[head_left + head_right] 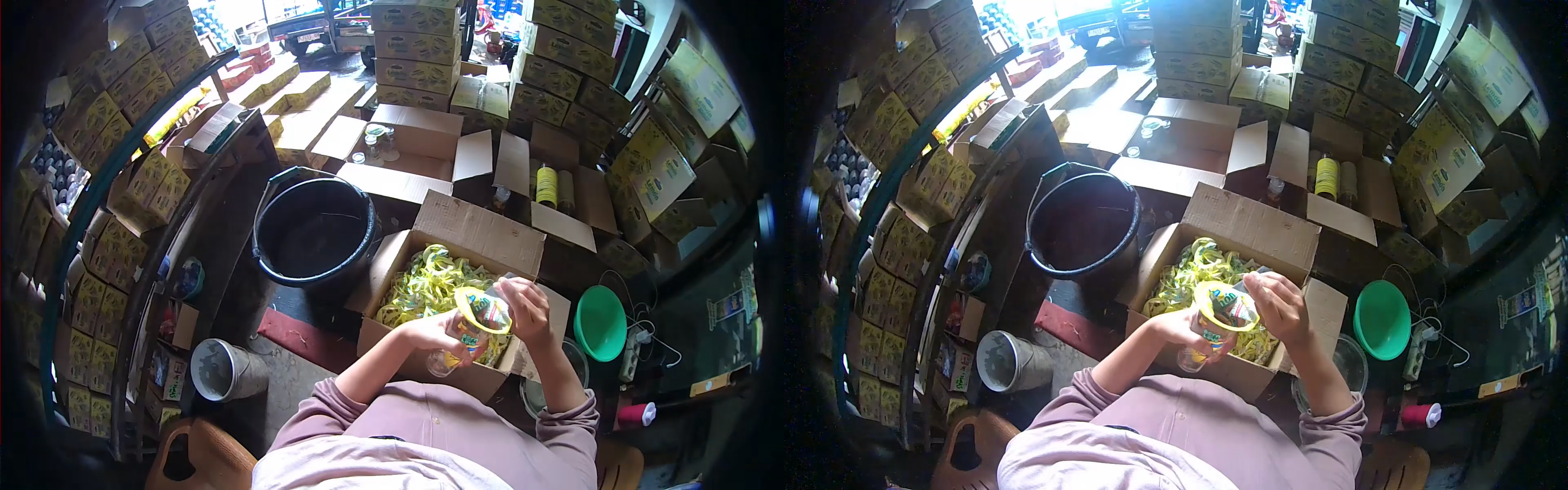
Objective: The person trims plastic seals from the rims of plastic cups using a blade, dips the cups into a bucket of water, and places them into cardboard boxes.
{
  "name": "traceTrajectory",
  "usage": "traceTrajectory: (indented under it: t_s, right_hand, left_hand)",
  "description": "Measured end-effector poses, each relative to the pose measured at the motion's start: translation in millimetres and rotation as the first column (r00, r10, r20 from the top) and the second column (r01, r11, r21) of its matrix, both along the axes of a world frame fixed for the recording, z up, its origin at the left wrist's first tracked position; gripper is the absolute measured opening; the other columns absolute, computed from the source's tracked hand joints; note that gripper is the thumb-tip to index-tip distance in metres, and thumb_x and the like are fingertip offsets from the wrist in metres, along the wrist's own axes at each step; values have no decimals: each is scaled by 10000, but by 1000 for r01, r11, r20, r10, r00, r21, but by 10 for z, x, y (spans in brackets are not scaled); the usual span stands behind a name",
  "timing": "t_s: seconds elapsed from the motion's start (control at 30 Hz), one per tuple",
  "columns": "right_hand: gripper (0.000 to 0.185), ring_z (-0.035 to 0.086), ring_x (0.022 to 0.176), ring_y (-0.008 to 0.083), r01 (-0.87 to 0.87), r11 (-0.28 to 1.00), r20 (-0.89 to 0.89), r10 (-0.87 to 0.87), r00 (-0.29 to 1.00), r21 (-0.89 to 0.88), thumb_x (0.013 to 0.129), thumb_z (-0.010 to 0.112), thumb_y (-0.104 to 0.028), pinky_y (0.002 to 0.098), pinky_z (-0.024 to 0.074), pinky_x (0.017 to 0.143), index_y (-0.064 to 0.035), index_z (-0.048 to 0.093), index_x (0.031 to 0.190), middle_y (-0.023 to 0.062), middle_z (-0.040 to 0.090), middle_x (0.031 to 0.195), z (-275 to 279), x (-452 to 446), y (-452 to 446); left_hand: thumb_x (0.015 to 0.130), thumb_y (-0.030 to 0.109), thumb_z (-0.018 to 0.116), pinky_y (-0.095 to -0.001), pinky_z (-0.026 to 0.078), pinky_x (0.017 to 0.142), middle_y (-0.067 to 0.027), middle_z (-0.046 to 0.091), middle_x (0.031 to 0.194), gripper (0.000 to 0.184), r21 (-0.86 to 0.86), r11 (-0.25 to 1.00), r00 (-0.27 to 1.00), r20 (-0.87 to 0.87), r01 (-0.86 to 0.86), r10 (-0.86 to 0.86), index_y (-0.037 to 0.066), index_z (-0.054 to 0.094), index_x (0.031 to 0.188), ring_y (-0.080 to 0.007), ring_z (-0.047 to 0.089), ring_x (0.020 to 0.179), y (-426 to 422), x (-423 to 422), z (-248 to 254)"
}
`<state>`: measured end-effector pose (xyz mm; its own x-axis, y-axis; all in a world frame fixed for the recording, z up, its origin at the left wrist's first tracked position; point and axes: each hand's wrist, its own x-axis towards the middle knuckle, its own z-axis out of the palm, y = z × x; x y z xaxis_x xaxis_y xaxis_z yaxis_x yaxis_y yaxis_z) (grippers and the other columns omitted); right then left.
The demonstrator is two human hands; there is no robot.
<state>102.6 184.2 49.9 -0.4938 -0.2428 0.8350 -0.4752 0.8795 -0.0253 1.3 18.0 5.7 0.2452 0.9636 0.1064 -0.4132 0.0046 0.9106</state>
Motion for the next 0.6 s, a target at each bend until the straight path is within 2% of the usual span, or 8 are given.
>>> traceTrajectory:
  t_s: [0.03,0.13,0.17,0.2,0.27,0.33,0.53,0.6]
  right_hand:
    - [336,615,708,250,-3,1000,3,3,1000,1,665,633,79,339,519,650,75,564,994,128,618,783,14,0,-14]
    - [358,612,693,245,14,1000,3,-14,1000,10,663,635,84,333,516,649,71,558,1012,123,616,768,-4,-26,11]
    - [369,611,687,243,25,1000,4,-25,1000,13,663,635,85,331,515,648,69,555,1022,121,615,762,-14,-31,24]
    - [381,610,683,240,41,999,10,-41,999,22,664,634,85,329,513,644,64,550,1036,119,614,758,-5,-27,34]
    - [407,608,675,234,73,997,22,-74,997,40,667,632,85,326,509,635,55,540,1062,114,612,750,23,-22,61]
    - [446,599,651,228,92,994,24,-93,995,51,680,625,79,326,500,612,44,520,1111,107,603,721,24,-27,94]
    - [502,585,623,222,126,988,51,-131,990,87,691,610,69,329,498,614,30,484,1175,103,587,693,61,-27,110]
    - [519,585,624,219,124,987,71,-131,989,100,685,604,73,330,500,621,25,476,1186,101,588,701,59,-31,84]
  left_hand:
    - [650,98,651,-255,483,590,-64,546,849,453,63,998,986,166,10,-20,5,455,1048,-133,556,613,22,57,-45]
    - [656,91,651,-256,498,598,-64,547,834,465,16,998,971,235,-59,54,3,439,1061,-140,571,641,-8,62,7]
    - [662,83,653,-260,513,597,-96,537,900,613,-42,994,973,205,-99,105,7,337,1181,-156,584,641,-12,33,-46]
    - [678,91,654,-264,506,681,-127,480,1055,778,-103,983,979,127,-150,162,28,177,1289,-172,577,810,-22,-30,-70]
    - [694,114,664,-281,459,801,-132,391,1180,874,51,878,866,-147,-476,478,60,71,1333,-194,485,1022,-6,-40,-96]
    - [719,136,670,-335,336,940,-93,377,1221,785,172,864,830,-240,-474,503,42,183,1328,-183,389,1134,-30,-117,-7]
    - [704,192,678,-355,336,934,-157,435,1163,697,300,721,614,-382,-625,691,-15,301,1253,-228,424,1098,-18,-131,-9]
    - [673,181,694,-336,377,892,-169,513,1054,636,420,615,445,-437,-667,782,-42,369,1172,-237,510,989,3,-36,56]
